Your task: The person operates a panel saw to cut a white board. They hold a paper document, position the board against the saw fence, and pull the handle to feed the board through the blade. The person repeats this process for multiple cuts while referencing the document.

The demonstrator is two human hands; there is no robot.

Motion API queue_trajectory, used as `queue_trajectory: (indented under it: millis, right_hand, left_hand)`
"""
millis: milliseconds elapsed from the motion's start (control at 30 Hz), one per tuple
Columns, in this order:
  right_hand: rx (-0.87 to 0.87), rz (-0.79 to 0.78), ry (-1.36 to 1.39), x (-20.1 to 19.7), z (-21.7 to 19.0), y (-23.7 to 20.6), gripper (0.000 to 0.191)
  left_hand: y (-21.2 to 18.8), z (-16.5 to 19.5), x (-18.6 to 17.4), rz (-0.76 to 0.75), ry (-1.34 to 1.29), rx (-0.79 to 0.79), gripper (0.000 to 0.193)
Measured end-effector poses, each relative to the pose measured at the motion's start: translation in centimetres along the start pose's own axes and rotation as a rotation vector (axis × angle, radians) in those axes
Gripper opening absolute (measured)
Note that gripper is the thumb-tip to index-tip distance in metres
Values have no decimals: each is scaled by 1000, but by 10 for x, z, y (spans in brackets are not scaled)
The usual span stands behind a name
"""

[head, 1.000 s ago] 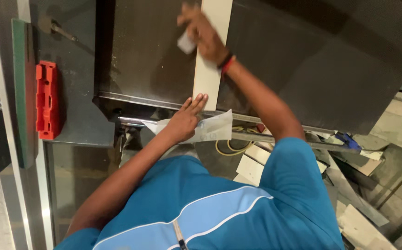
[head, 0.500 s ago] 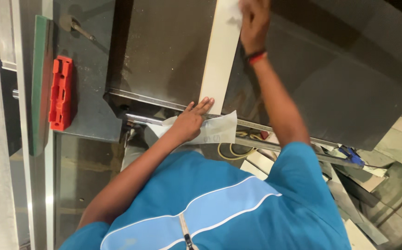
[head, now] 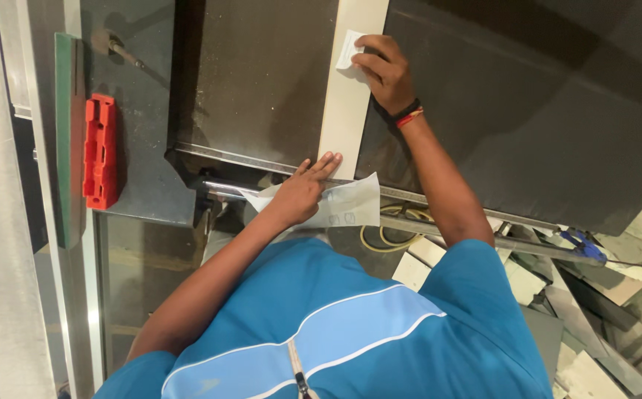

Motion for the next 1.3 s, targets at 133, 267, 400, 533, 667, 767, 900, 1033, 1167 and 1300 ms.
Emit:
queue_trajectory:
  millis: [133,267,400,533,667,767,900,1033,1167,1300]
  right_hand:
    - [-38,-98,13,-9,6,4,11]
    - [-104,-201,-19,-19,10,8,9]
    - [-167,-273,-112,-21,13,8,10]
    - [-256,-357,-311,-24,21,4,15]
    - [-264,-419,-467,-35,21,-8,20]
    - [-107,-437,-566,-33,6,-27,38]
    - [105,-358,-697,-16,-14,-34,55]
    - [271,-377,-667,6,-15,-6,80]
    - [382,-466,-532,20,-30,4,105]
    - [368,-526,-508,24,-64,-24,110]
  left_hand:
    - [-2,3,-4,165,7,105,49]
    - [-3,5,-7,149,3,83,27]
    - [-3,8,-11,28,-19,0,18]
    - [-4,11,-15,88,-14,38,17]
    - [-4,7,-9,29,-3,17,18]
    - [-4,7,-10,165,19,107,32]
    - [-3,4,-4,115,2,70,38]
    - [-1,2,-1,142,47,86,51]
    - [0,-1,4,89,123,47,61]
    - [1,0,5,161,137,57,80]
Point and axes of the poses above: each hand's wrist, its own y-axis towards the middle knuckle, its own x-axis out of the palm, z = x × y, the point moved 3 cm from there along y, towards the middle knuckle, and after that the axes turned 1 degree about -z, right-handed, at the moved point
